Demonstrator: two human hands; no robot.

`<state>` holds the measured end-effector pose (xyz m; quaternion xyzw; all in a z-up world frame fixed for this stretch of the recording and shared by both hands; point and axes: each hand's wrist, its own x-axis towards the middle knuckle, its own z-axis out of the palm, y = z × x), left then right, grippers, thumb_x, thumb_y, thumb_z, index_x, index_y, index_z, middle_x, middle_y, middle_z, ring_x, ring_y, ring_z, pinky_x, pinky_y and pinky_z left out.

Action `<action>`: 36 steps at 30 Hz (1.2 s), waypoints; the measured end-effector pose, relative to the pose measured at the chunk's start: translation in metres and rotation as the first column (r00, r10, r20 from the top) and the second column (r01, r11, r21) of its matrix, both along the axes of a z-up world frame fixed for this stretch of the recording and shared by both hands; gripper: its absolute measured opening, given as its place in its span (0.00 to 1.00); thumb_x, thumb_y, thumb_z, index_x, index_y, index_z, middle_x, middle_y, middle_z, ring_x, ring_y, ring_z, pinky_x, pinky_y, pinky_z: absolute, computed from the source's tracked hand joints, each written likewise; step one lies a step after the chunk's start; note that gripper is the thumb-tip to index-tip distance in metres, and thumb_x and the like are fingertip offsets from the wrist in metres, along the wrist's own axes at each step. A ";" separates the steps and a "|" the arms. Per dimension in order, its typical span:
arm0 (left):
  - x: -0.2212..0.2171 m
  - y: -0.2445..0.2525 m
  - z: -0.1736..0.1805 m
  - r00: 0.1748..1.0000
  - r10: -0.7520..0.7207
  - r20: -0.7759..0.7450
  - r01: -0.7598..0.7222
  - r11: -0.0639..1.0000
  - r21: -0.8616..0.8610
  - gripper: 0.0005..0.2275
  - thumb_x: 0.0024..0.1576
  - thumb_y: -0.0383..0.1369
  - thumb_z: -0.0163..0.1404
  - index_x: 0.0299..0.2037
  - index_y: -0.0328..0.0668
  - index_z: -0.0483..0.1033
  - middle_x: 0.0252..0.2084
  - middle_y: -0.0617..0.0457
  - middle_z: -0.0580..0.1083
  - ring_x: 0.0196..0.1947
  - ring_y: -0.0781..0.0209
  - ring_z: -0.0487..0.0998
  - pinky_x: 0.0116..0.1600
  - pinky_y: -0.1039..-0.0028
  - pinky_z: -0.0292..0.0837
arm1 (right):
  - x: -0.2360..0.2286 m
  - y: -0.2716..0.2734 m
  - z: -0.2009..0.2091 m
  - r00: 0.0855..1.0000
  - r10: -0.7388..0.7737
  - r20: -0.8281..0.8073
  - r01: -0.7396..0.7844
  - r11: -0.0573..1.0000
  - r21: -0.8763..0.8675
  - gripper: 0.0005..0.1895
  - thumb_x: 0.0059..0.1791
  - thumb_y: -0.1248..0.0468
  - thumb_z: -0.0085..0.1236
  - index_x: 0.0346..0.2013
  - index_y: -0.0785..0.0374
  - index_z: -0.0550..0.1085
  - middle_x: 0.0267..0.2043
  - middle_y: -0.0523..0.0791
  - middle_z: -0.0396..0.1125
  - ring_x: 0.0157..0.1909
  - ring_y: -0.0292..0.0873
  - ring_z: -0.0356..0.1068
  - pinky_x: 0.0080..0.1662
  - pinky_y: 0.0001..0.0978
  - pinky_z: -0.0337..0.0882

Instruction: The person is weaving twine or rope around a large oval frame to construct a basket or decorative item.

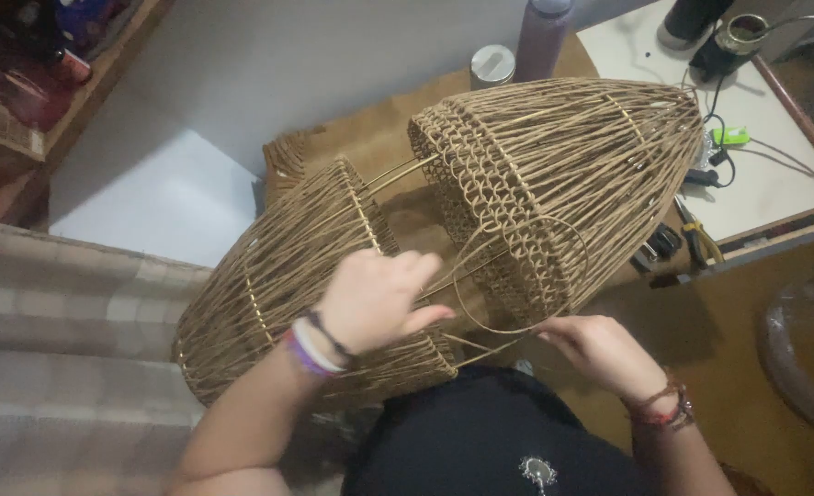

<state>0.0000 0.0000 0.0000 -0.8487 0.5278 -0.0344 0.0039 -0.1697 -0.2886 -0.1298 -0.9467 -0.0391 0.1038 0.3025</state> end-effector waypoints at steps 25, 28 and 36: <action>0.035 -0.015 -0.005 0.622 -0.622 -0.476 0.335 0.761 -0.556 0.10 0.60 0.32 0.37 0.32 0.46 0.73 0.29 0.53 0.71 0.32 0.51 0.77 0.38 0.62 0.76 | 0.044 0.095 -0.007 0.786 -0.610 0.095 0.268 0.476 0.838 0.20 0.52 0.69 0.53 0.59 0.65 0.76 0.14 0.38 0.58 0.21 0.32 0.53 0.27 0.19 0.57; 0.048 -0.022 -0.029 0.800 -0.260 -0.541 -0.161 0.776 -0.610 0.15 0.65 0.40 0.39 0.24 0.52 0.67 0.17 0.62 0.63 0.21 0.60 0.71 0.30 0.69 0.66 | 0.053 0.105 -0.011 0.773 -0.634 0.007 0.312 0.390 0.866 0.23 0.48 0.73 0.60 0.59 0.67 0.75 0.12 0.34 0.54 0.20 0.27 0.49 0.27 0.18 0.52; 0.050 -0.046 -0.018 0.899 0.048 -0.435 0.057 0.973 0.226 0.12 0.61 0.49 0.45 0.47 0.59 0.74 0.35 0.45 0.81 0.40 0.37 0.84 0.46 0.49 0.79 | 0.068 0.117 0.017 0.741 -0.637 0.211 0.232 0.538 0.810 0.19 0.46 0.71 0.65 0.53 0.62 0.81 0.22 0.42 0.63 0.28 0.33 0.57 0.35 0.27 0.62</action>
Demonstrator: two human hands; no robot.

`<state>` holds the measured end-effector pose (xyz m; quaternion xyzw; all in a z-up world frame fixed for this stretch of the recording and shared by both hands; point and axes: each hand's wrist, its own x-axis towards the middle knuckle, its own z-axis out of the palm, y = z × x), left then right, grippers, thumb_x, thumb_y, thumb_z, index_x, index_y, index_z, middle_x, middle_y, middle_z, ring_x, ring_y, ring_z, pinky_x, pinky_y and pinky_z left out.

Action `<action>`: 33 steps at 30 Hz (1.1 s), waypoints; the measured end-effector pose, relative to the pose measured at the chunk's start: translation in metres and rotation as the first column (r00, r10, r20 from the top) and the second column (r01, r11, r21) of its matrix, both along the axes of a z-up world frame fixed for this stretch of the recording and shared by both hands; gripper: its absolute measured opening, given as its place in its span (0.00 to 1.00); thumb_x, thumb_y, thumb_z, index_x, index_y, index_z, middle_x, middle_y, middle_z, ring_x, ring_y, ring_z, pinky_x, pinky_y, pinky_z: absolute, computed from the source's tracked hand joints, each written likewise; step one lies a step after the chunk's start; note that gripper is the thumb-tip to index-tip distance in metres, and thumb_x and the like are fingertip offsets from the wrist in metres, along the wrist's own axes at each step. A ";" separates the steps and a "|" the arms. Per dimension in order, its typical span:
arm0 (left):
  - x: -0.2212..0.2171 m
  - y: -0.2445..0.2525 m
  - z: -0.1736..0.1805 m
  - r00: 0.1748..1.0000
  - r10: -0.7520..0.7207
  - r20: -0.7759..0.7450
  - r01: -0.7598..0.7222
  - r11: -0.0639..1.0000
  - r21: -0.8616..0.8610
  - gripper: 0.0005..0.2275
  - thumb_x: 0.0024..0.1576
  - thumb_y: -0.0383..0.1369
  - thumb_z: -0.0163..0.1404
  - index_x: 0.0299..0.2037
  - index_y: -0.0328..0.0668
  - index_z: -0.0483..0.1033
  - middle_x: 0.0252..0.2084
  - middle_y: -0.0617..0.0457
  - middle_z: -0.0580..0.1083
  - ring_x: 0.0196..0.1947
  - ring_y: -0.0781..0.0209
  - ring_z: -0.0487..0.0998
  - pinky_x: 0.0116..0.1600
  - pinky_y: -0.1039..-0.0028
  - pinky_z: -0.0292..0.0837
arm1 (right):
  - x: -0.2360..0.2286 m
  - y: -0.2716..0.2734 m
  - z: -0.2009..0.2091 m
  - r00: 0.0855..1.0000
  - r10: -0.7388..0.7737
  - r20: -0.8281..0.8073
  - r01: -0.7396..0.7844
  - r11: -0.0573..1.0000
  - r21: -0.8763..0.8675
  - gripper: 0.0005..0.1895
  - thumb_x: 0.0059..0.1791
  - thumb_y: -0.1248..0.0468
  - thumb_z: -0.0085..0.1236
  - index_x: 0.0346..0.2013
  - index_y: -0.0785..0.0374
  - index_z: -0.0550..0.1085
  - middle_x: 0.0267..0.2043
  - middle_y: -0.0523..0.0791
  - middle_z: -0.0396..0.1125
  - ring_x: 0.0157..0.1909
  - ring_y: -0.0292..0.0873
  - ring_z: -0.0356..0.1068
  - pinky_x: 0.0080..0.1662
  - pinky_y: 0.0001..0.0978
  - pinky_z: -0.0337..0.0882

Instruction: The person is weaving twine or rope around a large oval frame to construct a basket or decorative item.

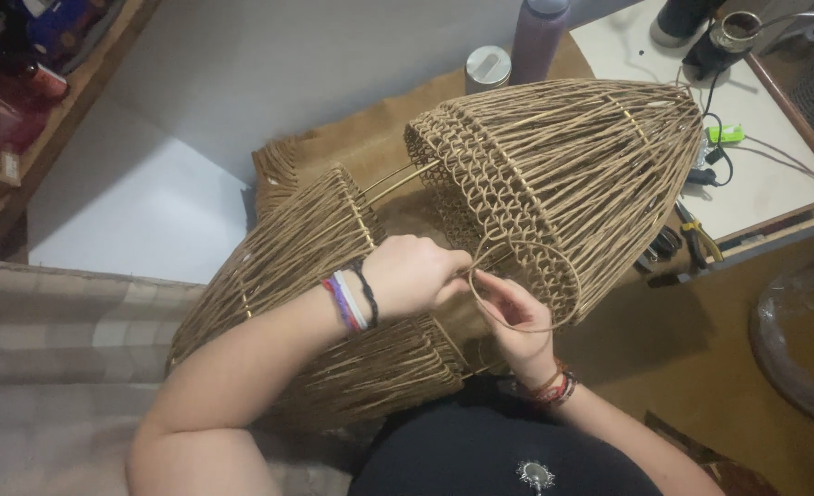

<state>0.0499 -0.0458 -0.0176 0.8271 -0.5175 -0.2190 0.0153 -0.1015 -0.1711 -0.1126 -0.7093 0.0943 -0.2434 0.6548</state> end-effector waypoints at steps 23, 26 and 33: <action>0.031 0.000 -0.070 0.868 -0.187 0.460 0.346 0.892 -0.290 0.09 0.56 0.42 0.51 0.25 0.59 0.78 0.21 0.59 0.78 0.29 0.59 0.82 0.47 0.64 0.67 | 0.000 -0.021 -0.015 0.980 -0.192 -0.058 0.195 0.842 0.503 0.16 0.60 0.63 0.45 0.38 0.71 0.76 0.17 0.46 0.62 0.15 0.26 0.49 0.19 0.16 0.49; 0.042 0.013 -0.091 0.825 -0.284 0.488 0.396 0.907 -0.141 0.09 0.55 0.40 0.52 0.22 0.60 0.80 0.21 0.60 0.78 0.28 0.58 0.81 0.44 0.62 0.66 | 0.005 -0.025 -0.006 0.977 -0.179 -0.114 0.213 0.839 0.502 0.16 0.59 0.63 0.44 0.37 0.71 0.76 0.15 0.46 0.61 0.14 0.27 0.47 0.18 0.16 0.46; 0.029 -0.032 -0.035 0.987 -0.139 -0.077 0.137 0.990 -0.031 0.13 0.63 0.49 0.45 0.43 0.59 0.82 0.36 0.52 0.82 0.41 0.46 0.85 0.46 0.56 0.79 | 0.007 -0.032 0.000 0.960 -0.166 -0.224 0.256 0.846 0.468 0.16 0.58 0.59 0.49 0.36 0.68 0.79 0.14 0.49 0.64 0.13 0.27 0.45 0.17 0.17 0.46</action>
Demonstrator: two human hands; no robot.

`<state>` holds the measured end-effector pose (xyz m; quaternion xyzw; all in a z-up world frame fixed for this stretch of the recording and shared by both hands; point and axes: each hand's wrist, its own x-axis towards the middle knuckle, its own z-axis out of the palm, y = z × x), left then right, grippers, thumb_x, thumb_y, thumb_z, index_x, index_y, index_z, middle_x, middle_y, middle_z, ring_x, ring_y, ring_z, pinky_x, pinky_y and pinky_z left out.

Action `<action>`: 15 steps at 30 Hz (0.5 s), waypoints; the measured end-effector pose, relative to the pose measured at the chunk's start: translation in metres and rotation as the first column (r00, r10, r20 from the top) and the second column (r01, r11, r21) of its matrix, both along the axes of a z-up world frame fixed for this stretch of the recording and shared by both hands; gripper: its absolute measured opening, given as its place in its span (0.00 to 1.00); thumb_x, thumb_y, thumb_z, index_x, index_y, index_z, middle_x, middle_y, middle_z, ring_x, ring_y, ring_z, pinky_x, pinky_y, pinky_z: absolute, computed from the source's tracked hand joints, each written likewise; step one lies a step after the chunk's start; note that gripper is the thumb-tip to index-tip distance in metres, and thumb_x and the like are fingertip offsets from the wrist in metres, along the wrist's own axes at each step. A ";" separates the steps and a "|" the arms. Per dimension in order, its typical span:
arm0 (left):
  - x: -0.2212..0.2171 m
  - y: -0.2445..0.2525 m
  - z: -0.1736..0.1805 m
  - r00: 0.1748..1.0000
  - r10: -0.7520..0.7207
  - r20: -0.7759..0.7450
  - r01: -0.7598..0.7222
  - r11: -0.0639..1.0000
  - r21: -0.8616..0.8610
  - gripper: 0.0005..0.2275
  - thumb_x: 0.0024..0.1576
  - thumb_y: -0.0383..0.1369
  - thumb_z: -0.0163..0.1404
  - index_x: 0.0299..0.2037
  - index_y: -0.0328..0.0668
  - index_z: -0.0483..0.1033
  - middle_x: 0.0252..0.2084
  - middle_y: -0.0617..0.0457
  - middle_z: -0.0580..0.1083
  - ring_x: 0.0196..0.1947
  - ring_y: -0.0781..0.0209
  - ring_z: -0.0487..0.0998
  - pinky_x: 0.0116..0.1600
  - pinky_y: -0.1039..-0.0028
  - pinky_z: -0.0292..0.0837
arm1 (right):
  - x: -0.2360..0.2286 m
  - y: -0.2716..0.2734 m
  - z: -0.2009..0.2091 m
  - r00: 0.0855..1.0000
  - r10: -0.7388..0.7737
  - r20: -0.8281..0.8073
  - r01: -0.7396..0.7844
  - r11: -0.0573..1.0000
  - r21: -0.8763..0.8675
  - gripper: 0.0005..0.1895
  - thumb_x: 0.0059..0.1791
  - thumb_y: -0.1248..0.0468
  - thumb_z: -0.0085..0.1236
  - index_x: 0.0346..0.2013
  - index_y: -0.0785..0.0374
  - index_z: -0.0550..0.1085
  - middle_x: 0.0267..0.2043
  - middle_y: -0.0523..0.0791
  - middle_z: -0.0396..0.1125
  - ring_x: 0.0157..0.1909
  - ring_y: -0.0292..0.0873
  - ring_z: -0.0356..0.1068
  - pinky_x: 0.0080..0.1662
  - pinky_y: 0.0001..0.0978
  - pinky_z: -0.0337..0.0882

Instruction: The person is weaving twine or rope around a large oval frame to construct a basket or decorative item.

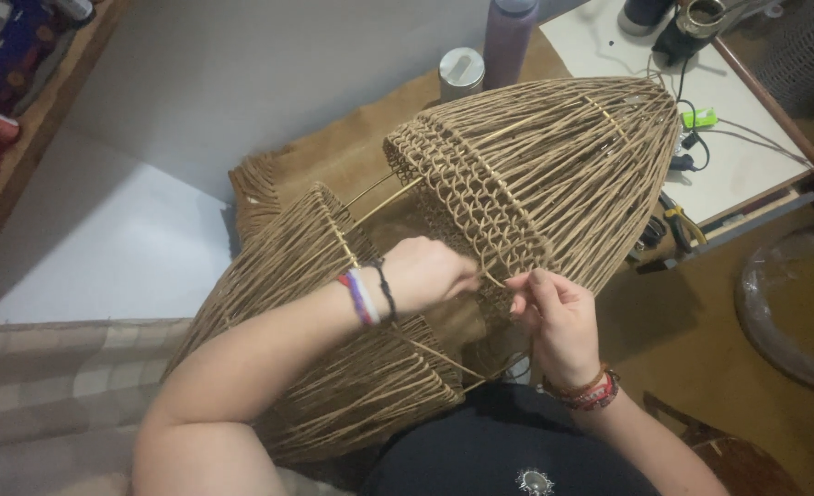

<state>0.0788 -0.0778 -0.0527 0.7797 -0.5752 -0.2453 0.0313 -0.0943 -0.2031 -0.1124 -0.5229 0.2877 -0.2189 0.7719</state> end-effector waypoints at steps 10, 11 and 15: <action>0.009 -0.001 0.025 0.960 0.126 -0.249 -0.154 0.983 -0.096 0.16 0.64 0.47 0.44 0.44 0.49 0.80 0.37 0.43 0.82 0.44 0.34 0.82 0.51 0.46 0.77 | 0.003 0.021 0.028 0.994 0.075 -0.082 -0.083 0.992 -0.100 0.15 0.51 0.68 0.56 0.51 0.71 0.78 0.31 0.54 0.77 0.24 0.31 0.66 0.27 0.15 0.57; 0.008 0.001 0.021 0.973 0.110 -0.204 -0.129 0.988 -0.082 0.14 0.64 0.46 0.44 0.44 0.53 0.80 0.37 0.48 0.82 0.44 0.38 0.83 0.51 0.49 0.77 | 0.004 0.023 0.022 0.994 0.083 -0.077 -0.097 0.977 -0.191 0.14 0.51 0.69 0.57 0.51 0.69 0.79 0.33 0.53 0.78 0.30 0.32 0.69 0.34 0.20 0.64; 0.012 0.007 0.012 0.987 -0.019 -0.158 0.028 0.998 0.052 0.11 0.61 0.47 0.47 0.43 0.61 0.82 0.37 0.54 0.83 0.44 0.45 0.84 0.51 0.53 0.78 | 0.010 0.016 0.030 0.995 0.021 -0.101 -0.054 0.941 -0.335 0.10 0.55 0.66 0.54 0.45 0.64 0.81 0.25 0.46 0.77 0.22 0.26 0.55 0.29 0.14 0.55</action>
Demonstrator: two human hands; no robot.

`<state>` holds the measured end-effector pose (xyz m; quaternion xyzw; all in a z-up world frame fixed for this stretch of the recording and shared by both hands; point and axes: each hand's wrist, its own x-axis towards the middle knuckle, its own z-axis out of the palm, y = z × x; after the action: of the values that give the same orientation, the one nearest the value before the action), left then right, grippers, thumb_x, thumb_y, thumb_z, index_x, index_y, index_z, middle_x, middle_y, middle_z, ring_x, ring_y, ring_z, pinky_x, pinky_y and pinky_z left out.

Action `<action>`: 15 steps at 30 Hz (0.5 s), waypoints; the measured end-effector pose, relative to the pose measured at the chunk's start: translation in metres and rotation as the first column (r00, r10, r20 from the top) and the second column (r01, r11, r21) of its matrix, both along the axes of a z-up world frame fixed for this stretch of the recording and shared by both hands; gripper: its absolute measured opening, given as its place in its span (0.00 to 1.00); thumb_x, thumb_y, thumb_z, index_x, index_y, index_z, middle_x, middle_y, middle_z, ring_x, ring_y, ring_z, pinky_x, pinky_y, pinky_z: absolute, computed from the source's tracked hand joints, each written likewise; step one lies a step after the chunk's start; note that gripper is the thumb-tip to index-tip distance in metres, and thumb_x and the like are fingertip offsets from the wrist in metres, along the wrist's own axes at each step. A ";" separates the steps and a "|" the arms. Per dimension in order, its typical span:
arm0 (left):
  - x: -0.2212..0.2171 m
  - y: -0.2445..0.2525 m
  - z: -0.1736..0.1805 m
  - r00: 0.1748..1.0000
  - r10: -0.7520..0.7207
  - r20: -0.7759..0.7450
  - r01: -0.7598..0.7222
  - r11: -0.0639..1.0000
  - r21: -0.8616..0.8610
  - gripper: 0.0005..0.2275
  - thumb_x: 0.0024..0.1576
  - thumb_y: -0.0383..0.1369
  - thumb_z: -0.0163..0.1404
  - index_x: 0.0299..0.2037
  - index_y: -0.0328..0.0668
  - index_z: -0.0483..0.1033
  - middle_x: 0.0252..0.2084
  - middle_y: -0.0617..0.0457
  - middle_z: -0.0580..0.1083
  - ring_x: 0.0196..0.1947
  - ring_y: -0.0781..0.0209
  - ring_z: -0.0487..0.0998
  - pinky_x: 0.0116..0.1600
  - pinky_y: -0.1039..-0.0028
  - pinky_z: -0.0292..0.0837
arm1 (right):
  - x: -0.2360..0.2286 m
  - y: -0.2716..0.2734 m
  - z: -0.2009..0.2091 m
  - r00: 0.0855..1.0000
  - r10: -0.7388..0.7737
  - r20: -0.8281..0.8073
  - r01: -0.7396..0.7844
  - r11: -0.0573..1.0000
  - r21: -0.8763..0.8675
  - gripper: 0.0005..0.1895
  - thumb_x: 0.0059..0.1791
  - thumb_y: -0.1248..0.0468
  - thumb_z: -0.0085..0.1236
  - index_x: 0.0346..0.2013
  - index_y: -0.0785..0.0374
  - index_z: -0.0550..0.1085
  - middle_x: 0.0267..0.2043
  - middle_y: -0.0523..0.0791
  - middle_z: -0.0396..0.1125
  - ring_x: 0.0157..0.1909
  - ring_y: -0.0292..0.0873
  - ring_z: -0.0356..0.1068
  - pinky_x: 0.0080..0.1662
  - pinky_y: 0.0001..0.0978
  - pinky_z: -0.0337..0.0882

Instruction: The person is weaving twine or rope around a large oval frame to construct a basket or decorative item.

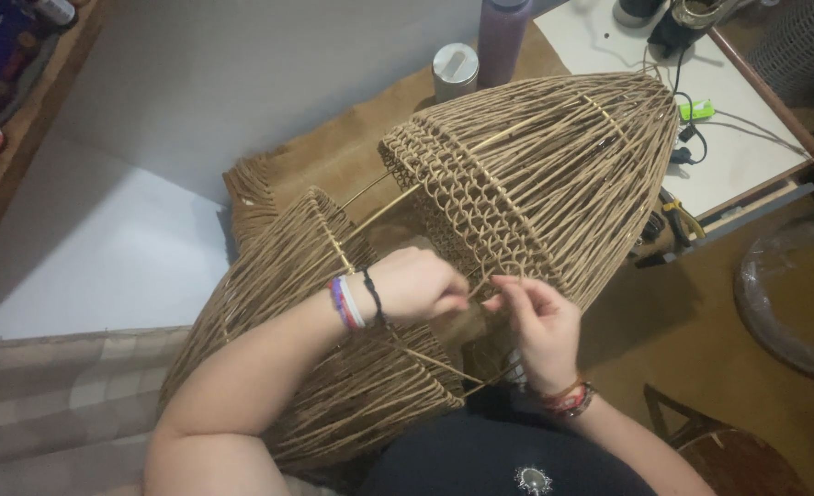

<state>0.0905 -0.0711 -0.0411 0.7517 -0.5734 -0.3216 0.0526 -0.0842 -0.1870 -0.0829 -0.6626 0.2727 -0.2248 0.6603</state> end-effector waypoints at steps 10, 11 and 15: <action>-0.009 -0.003 0.004 0.986 0.161 -0.033 -0.163 0.983 -0.083 0.12 0.62 0.47 0.46 0.46 0.58 0.79 0.38 0.52 0.83 0.44 0.41 0.83 0.51 0.51 0.78 | -0.001 -0.003 -0.006 0.987 0.126 -0.100 -0.127 0.992 -0.007 0.12 0.51 0.69 0.59 0.48 0.65 0.81 0.18 0.50 0.76 0.18 0.30 0.59 0.23 0.18 0.54; -0.008 -0.003 0.003 0.987 0.156 -0.026 -0.157 0.984 -0.086 0.12 0.62 0.47 0.46 0.45 0.57 0.80 0.38 0.52 0.83 0.43 0.41 0.83 0.51 0.52 0.78 | 0.001 -0.002 -0.012 0.991 0.103 -0.083 -0.103 0.995 0.009 0.10 0.53 0.68 0.56 0.45 0.65 0.82 0.16 0.49 0.74 0.18 0.29 0.57 0.23 0.17 0.53; -0.004 -0.002 0.008 0.999 0.033 0.002 -0.033 0.999 -0.008 0.11 0.62 0.46 0.45 0.42 0.57 0.79 0.37 0.51 0.83 0.44 0.40 0.83 0.51 0.50 0.78 | 0.004 0.008 -0.040 0.999 -0.041 0.002 0.040 0.994 0.100 0.09 0.55 0.68 0.54 0.43 0.69 0.80 0.10 0.49 0.67 0.13 0.33 0.56 0.22 0.19 0.56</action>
<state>0.0864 -0.0729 -0.0333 0.7613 -0.5621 -0.3175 0.0600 -0.0801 -0.1790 -0.1227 -0.6227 0.2958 -0.2254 0.6885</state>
